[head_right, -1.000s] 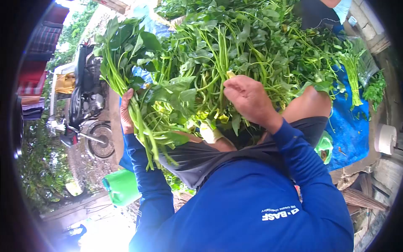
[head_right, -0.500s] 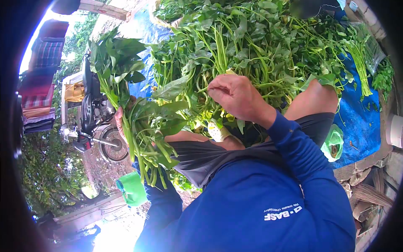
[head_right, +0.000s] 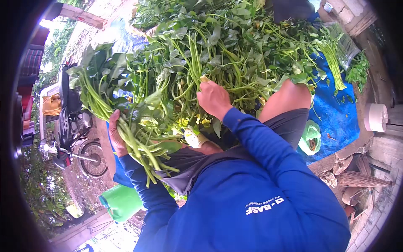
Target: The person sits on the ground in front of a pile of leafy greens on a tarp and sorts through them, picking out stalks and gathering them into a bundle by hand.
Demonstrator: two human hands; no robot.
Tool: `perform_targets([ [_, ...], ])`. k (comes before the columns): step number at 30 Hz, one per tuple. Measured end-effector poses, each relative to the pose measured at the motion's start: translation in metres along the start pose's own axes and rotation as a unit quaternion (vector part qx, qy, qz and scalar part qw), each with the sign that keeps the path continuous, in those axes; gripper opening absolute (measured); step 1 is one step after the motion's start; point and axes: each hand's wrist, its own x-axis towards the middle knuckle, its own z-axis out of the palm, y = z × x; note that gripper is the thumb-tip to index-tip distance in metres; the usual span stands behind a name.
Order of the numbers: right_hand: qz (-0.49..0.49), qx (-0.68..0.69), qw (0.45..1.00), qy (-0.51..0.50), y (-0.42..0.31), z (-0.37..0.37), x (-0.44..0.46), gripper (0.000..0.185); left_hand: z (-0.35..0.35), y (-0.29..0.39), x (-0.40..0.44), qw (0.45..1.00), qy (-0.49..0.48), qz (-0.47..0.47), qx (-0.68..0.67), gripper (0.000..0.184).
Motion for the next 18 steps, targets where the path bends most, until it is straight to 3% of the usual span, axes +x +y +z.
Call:
perform_targets([
  [2,0.027,-0.079,0.996,-0.029,-0.003,0.008,0.013,0.028,-0.002,-0.010,0.002,0.999,-0.019,-0.038,0.015,0.009],
  [4,-0.022,-0.088,0.996,0.016,0.011,0.022,0.018,0.022,-0.008,-0.016,0.004,0.990,-0.072,-0.119,-0.006,0.009],
  [6,-0.044,-0.080,0.996,0.017,0.017,0.022,0.018,0.019,-0.004,-0.031,0.000,0.995,-0.014,-0.101,-0.016,0.011],
  [9,0.064,-0.057,0.994,-0.061,-0.004,0.003,0.017,0.022,-0.026,-0.044,0.007,0.994,0.000,-0.108,0.010,0.009],
  [13,-0.002,-0.094,0.994,-0.055,0.001,0.006,0.015,0.044,-0.026,-0.055,0.010,0.995,0.009,-0.096,0.029,0.012],
  [18,0.031,0.098,0.994,-0.037,-0.022,-0.055,0.033,0.021,-0.030,-0.045,-0.006,0.994,0.019,-0.088,0.059,0.014],
])
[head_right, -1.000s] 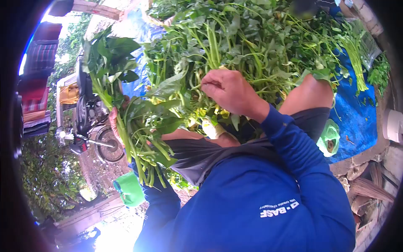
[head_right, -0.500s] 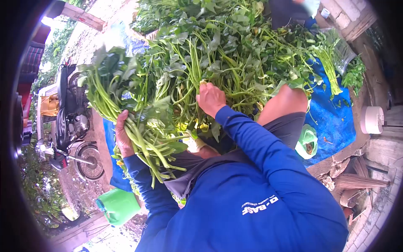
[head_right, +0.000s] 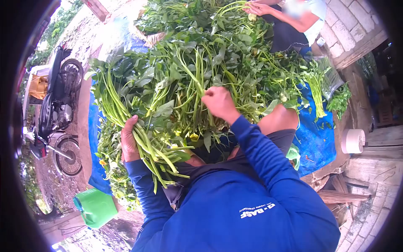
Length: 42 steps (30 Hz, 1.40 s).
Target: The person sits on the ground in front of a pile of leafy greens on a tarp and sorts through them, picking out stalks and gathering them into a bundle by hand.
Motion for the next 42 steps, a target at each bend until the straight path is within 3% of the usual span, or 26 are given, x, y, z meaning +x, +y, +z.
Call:
perform_targets([
  [1,0.068,0.112,0.989,-0.065,-0.001,-0.018,0.005,0.019,-0.003,-0.003,0.004,1.000,-0.001,0.012,0.003,0.014],
  [3,0.225,0.341,0.902,-0.140,-0.003,-0.056,0.005,0.022,0.000,-0.006,0.005,1.000,0.000,0.015,-0.008,0.015],
  [4,0.235,0.369,0.882,-0.176,0.003,-0.067,0.004,0.034,0.005,-0.005,0.002,1.000,-0.002,0.013,-0.017,0.015],
  [7,0.230,0.379,0.875,-0.195,-0.003,-0.082,-0.011,0.027,0.011,-0.009,0.004,1.000,-0.009,0.013,-0.015,0.013],
  [15,0.168,0.437,0.865,-0.181,-0.022,-0.099,-0.033,0.036,0.038,-0.024,0.000,0.998,-0.053,0.010,0.015,0.018],
  [19,0.119,0.417,0.880,-0.191,-0.039,-0.111,-0.039,0.035,0.053,-0.035,0.005,0.994,-0.079,0.074,0.028,0.019],
  [28,0.048,0.320,0.927,-0.189,-0.102,-0.138,-0.053,0.038,0.068,-0.053,0.004,0.995,-0.092,0.029,-0.008,0.022],
  [32,0.083,0.183,0.953,-0.227,-0.107,-0.113,-0.059,0.037,0.069,-0.077,0.012,0.993,-0.107,0.019,-0.044,0.025],
  [35,0.179,0.161,0.915,-0.324,-0.067,-0.067,-0.066,0.037,0.072,-0.098,0.010,0.992,-0.117,0.019,-0.034,0.019],
  [38,0.201,0.220,0.911,-0.285,-0.051,-0.037,-0.079,0.042,0.069,-0.104,0.007,0.989,-0.138,-0.017,-0.052,0.021],
  [41,0.200,0.164,0.927,-0.273,-0.051,-0.028,-0.084,0.049,0.068,-0.101,0.003,0.986,-0.140,-0.061,-0.072,0.021],
  [42,0.194,0.109,0.936,-0.274,-0.053,-0.026,-0.083,0.051,0.070,-0.101,0.003,0.986,-0.144,-0.028,-0.077,0.023],
])
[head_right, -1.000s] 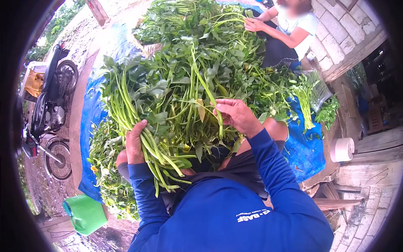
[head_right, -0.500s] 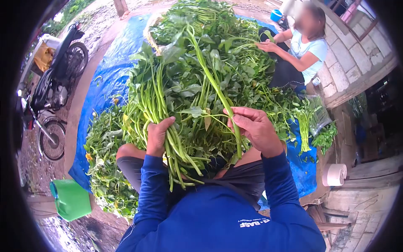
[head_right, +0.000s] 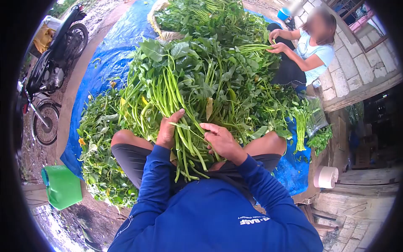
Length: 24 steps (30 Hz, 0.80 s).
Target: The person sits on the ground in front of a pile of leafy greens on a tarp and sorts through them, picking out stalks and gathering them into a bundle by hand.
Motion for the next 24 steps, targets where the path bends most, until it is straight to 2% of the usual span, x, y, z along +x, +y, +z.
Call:
perform_targets([
  [3,-0.007,-0.008,1.000,-0.013,-0.002,0.010,0.002,0.053,0.015,0.024,-0.018,0.997,-0.014,-0.074,-0.022,0.026],
  [4,-0.031,-0.011,0.999,-0.014,-0.012,0.013,-0.003,0.063,0.009,0.012,-0.004,0.999,0.002,-0.037,-0.023,0.027],
  [7,-0.214,-0.191,0.957,0.040,0.012,0.009,0.011,0.064,0.002,-0.001,0.005,1.000,0.010,0.005,-0.012,0.027],
  [9,-0.162,-0.146,0.975,0.033,0.015,0.009,0.021,0.053,0.003,-0.002,0.003,0.999,0.028,0.016,-0.004,0.026],
  [11,-0.079,-0.150,0.985,0.026,0.004,0.002,0.017,0.046,-0.001,-0.001,0.003,0.999,0.027,0.019,-0.005,0.025],
  [12,-0.026,-0.102,0.994,0.040,-0.007,0.005,0.011,0.038,0.001,-0.003,0.005,0.999,0.041,0.034,-0.008,0.024],
  [15,-0.045,0.008,0.998,0.040,0.000,0.004,0.019,0.036,-0.001,-0.003,0.004,0.999,0.033,0.040,0.006,0.024],
  [17,-0.122,0.134,0.981,0.064,-0.007,-0.002,0.016,0.028,-0.003,-0.002,0.006,0.998,0.037,0.037,0.019,0.024],
  [19,-0.176,0.172,0.962,0.116,-0.029,-0.012,0.005,0.029,-0.005,-0.002,0.005,0.998,0.040,0.030,0.023,0.024],
  [24,-0.306,0.096,0.912,0.256,-0.061,-0.038,-0.013,0.030,-0.003,-0.005,0.006,0.998,0.050,0.037,0.014,0.025],
])
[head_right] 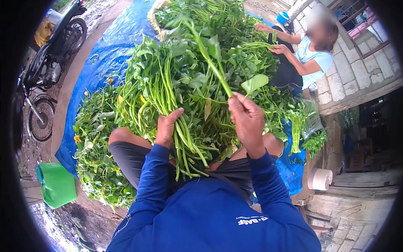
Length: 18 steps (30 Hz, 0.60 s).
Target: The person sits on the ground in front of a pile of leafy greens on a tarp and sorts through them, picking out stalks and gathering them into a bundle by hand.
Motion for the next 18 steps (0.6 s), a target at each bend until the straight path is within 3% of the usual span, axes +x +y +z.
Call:
perform_targets([
  [2,-0.048,-0.060,0.996,0.050,-0.012,-0.002,0.005,0.027,0.001,-0.001,-0.001,1.000,0.003,0.003,-0.003,0.024],
  [5,-0.196,-0.181,0.960,0.086,-0.003,-0.002,0.015,0.022,-0.001,-0.006,0.003,1.000,-0.009,0.015,-0.004,0.026],
  [9,-0.209,-0.303,0.929,0.034,0.027,0.015,-0.001,0.019,-0.003,-0.010,0.005,1.000,-0.007,0.007,-0.022,0.028],
  [11,-0.133,-0.306,0.939,-0.082,0.054,0.029,-0.025,0.022,0.003,-0.004,-0.001,0.999,0.000,-0.020,-0.025,0.029],
  [13,0.083,-0.174,0.968,-0.158,0.078,0.038,-0.046,0.023,-0.001,-0.005,0.002,0.995,-0.043,-0.060,-0.069,0.032],
  [16,0.265,-0.061,0.948,-0.166,0.094,0.043,-0.047,0.026,-0.012,-0.010,0.009,0.981,-0.069,-0.140,-0.112,0.035],
  [18,0.250,-0.101,0.943,-0.194,0.089,0.044,-0.049,0.028,-0.011,-0.015,0.006,0.996,-0.027,-0.073,-0.042,0.039],
])
